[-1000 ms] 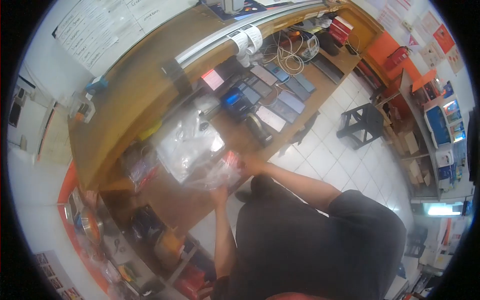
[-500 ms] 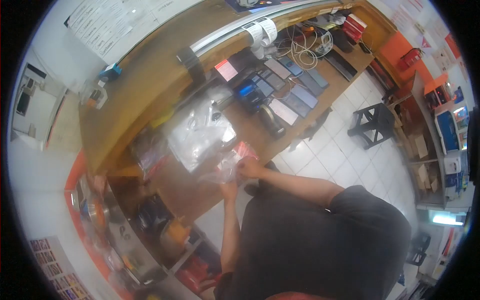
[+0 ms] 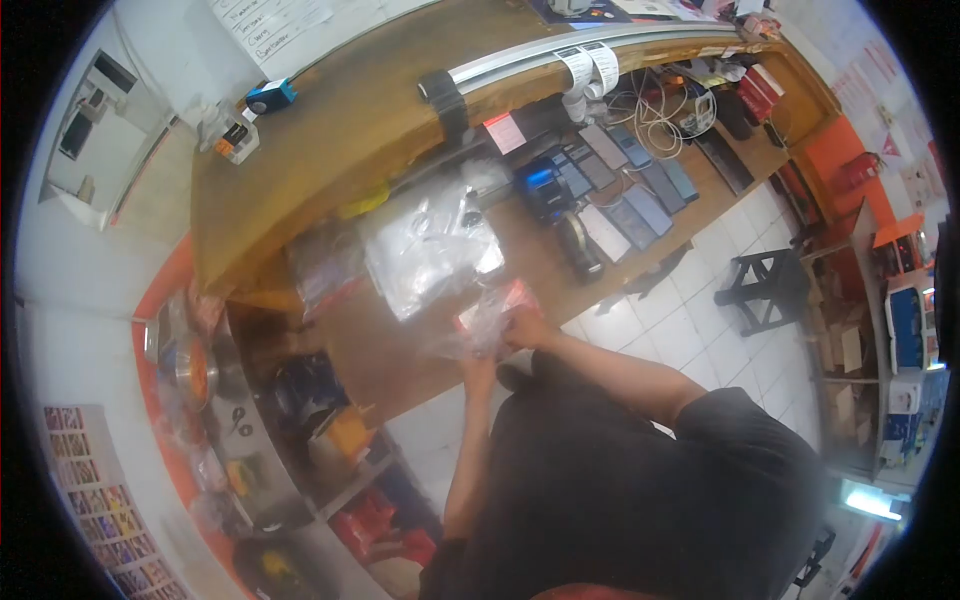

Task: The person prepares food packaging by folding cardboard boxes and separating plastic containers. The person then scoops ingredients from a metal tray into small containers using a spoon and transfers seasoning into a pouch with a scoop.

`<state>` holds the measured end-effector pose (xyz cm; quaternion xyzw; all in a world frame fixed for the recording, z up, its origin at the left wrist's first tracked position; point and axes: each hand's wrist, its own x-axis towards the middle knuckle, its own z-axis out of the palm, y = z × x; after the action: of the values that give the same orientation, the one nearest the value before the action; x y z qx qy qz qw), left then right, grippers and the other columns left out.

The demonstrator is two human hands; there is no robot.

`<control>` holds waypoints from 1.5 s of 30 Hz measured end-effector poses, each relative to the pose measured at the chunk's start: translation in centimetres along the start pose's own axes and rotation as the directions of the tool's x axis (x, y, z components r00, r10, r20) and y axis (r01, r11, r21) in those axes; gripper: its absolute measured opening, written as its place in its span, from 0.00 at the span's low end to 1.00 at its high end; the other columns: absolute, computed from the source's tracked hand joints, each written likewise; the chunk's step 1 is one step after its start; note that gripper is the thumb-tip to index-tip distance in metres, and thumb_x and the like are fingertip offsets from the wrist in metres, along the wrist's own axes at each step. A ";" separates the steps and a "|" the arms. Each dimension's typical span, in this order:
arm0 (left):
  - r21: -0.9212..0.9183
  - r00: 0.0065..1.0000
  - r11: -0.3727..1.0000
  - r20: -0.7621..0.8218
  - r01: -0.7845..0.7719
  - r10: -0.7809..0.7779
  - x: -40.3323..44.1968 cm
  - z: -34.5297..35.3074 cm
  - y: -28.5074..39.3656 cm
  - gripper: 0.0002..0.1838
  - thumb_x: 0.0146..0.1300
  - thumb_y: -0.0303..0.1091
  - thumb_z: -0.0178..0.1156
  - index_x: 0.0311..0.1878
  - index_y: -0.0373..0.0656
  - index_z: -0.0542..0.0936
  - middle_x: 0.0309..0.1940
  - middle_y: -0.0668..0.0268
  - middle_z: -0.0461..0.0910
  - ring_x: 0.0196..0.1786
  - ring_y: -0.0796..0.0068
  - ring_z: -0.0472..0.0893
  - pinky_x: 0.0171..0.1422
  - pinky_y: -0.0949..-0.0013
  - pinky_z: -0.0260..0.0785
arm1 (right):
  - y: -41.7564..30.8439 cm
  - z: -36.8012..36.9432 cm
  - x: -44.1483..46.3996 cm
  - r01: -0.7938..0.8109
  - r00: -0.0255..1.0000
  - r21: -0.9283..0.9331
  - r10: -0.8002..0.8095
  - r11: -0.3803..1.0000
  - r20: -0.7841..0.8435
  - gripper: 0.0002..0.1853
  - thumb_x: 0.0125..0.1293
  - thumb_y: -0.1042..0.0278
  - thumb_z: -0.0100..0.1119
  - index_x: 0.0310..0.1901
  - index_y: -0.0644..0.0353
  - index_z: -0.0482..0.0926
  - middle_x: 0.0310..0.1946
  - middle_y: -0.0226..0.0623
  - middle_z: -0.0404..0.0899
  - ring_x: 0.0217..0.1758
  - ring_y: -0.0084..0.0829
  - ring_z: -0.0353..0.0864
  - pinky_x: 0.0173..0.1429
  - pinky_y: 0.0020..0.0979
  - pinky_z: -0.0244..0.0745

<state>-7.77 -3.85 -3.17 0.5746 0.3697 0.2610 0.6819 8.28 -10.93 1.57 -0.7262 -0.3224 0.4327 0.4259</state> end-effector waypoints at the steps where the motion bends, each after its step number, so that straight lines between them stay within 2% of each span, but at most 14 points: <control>1: -0.003 1.000 1.000 0.002 -0.002 0.002 0.0 -0.1 0.2 0.26 0.57 0.23 0.68 0.61 0.30 0.76 0.55 0.56 0.82 0.59 0.65 0.80 0.63 0.62 0.70 | 0.2 0.0 0.2 0.000 1.000 -0.003 0.000 1.000 -0.003 0.13 0.51 0.75 0.64 0.40 0.64 0.87 0.24 0.44 0.85 0.22 0.29 0.86 0.28 0.31 0.79; 4: 0.041 0.999 0.999 0.053 -0.006 0.004 -0.2 -0.5 1.6 0.23 0.56 0.20 0.66 0.57 0.31 0.78 0.52 0.57 0.84 0.56 0.64 0.82 0.60 0.62 0.72 | 2.2 1.1 1.6 -0.044 0.993 -0.012 0.045 0.999 0.106 0.14 0.49 0.72 0.67 0.39 0.65 0.86 0.27 0.48 0.86 0.28 0.35 0.88 0.33 0.36 0.81; 6: 0.307 0.971 0.926 -0.027 -0.219 0.239 -0.2 0.3 3.3 0.17 0.54 0.19 0.65 0.50 0.32 0.82 0.46 0.56 0.86 0.50 0.64 0.85 0.55 0.62 0.74 | 3.7 2.1 2.8 0.244 0.970 -0.095 -0.242 0.965 0.025 0.14 0.47 0.70 0.66 0.37 0.66 0.85 0.32 0.54 0.85 0.36 0.46 0.88 0.40 0.42 0.80; 9: 0.474 0.943 0.846 -0.088 -0.243 0.320 -0.1 0.2 2.5 0.16 0.52 0.22 0.67 0.47 0.34 0.84 0.41 0.54 0.87 0.45 0.65 0.86 0.50 0.62 0.75 | 2.8 1.6 2.5 0.126 0.992 -0.208 -0.123 0.970 0.028 0.15 0.46 0.69 0.64 0.36 0.66 0.84 0.35 0.59 0.84 0.43 0.54 0.86 0.47 0.46 0.79; 13: 0.355 0.969 0.922 -0.126 -0.157 0.213 0.5 -0.2 1.8 0.17 0.50 0.26 0.70 0.45 0.35 0.84 0.39 0.54 0.87 0.43 0.68 0.86 0.45 0.64 0.75 | 5.2 2.4 3.6 0.178 0.983 -0.167 -0.182 0.970 -0.010 0.14 0.46 0.72 0.61 0.36 0.66 0.84 0.35 0.59 0.84 0.43 0.55 0.85 0.47 0.46 0.79; 15: 0.524 0.987 0.850 -0.104 -0.048 0.120 0.4 -0.4 2.4 0.15 0.51 0.25 0.71 0.44 0.35 0.84 0.38 0.60 0.87 0.43 0.71 0.86 0.41 0.67 0.75 | 6.0 2.4 3.9 0.105 0.994 -0.240 -0.100 0.965 0.033 0.14 0.46 0.71 0.61 0.36 0.66 0.85 0.36 0.59 0.84 0.42 0.55 0.85 0.47 0.46 0.79; 19: 0.546 0.991 0.833 -0.027 -0.095 0.131 2.6 -3.0 -4.6 0.17 0.55 0.22 0.68 0.50 0.37 0.82 0.42 0.62 0.85 0.43 0.70 0.86 0.42 0.69 0.77 | 3.2 1.3 1.5 0.144 0.988 -0.217 -0.154 0.965 -0.026 0.15 0.45 0.70 0.64 0.37 0.67 0.84 0.34 0.58 0.84 0.40 0.53 0.86 0.45 0.44 0.80; 20: 0.468 0.998 0.883 0.025 0.032 -0.049 3.0 -3.6 -5.8 0.20 0.57 0.20 0.66 0.55 0.38 0.79 0.46 0.62 0.84 0.45 0.68 0.85 0.45 0.67 0.79 | 2.8 1.1 0.8 0.188 0.978 -0.186 -0.202 0.964 -0.059 0.15 0.45 0.70 0.66 0.37 0.67 0.84 0.34 0.57 0.85 0.38 0.49 0.87 0.44 0.42 0.80; 22: 0.398 0.972 0.902 0.092 0.164 -0.217 2.8 -3.1 -3.6 0.24 0.59 0.19 0.64 0.60 0.40 0.76 0.50 0.61 0.83 0.46 0.67 0.85 0.47 0.66 0.81 | 2.4 0.9 -0.3 0.237 0.963 -0.153 -0.253 0.959 -0.097 0.15 0.46 0.69 0.68 0.36 0.67 0.84 0.33 0.55 0.85 0.37 0.45 0.88 0.43 0.40 0.81; 24: -0.088 0.852 0.852 0.155 0.516 -0.500 1.9 -1.8 -0.7 0.29 0.61 0.18 0.63 0.66 0.44 0.70 0.56 0.61 0.79 0.50 0.64 0.84 0.52 0.63 0.83 | 2.1 0.9 -1.3 0.097 0.962 -0.047 -0.106 0.994 -0.252 0.11 0.50 0.72 0.69 0.36 0.67 0.84 0.30 0.47 0.86 0.32 0.33 0.87 0.39 0.35 0.80; 28: -0.149 0.851 0.839 0.148 0.523 -0.504 1.8 -0.7 -1.7 0.30 0.62 0.16 0.61 0.67 0.44 0.69 0.58 0.61 0.78 0.53 0.63 0.83 0.53 0.63 0.83 | 2.1 0.0 -2.6 0.080 0.983 0.099 -0.062 0.992 -0.172 0.04 0.57 0.77 0.65 0.34 0.67 0.84 0.27 0.39 0.86 0.28 0.25 0.85 0.34 0.30 0.79; 30: -0.319 0.917 0.862 0.078 0.395 -0.391 1.1 0.3 -1.1 0.31 0.63 0.15 0.60 0.68 0.45 0.68 0.59 0.61 0.77 0.54 0.62 0.82 0.55 0.60 0.82 | 2.6 0.0 -3.1 0.062 0.994 0.386 -0.020 0.920 -0.111 0.02 0.60 0.79 0.64 0.34 0.68 0.83 0.25 0.35 0.84 0.25 0.21 0.82 0.30 0.27 0.76; 40: -0.345 0.897 0.834 0.068 0.432 -0.436 0.9 0.5 -0.1 0.29 0.62 0.14 0.59 0.66 0.42 0.68 0.60 0.60 0.76 0.58 0.61 0.81 0.58 0.58 0.81 | 2.6 -0.3 -2.7 0.070 0.991 0.312 -0.030 0.948 -0.132 0.04 0.60 0.79 0.65 0.37 0.67 0.85 0.27 0.33 0.84 0.27 0.21 0.81 0.30 0.26 0.76; 45: -0.317 0.938 0.883 0.076 0.345 -0.339 1.2 0.8 0.9 0.27 0.61 0.13 0.59 0.64 0.39 0.70 0.59 0.58 0.77 0.58 0.61 0.81 0.59 0.59 0.80 | 2.4 -0.4 -2.4 -0.002 0.994 0.353 0.040 0.936 -0.100 0.06 0.59 0.79 0.67 0.39 0.67 0.85 0.29 0.33 0.85 0.29 0.22 0.83 0.33 0.25 0.78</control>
<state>-6.37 -3.21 -2.44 0.3821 0.4107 0.1891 0.8059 7.89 -14.11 0.40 -0.6635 -0.2092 0.4490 0.5608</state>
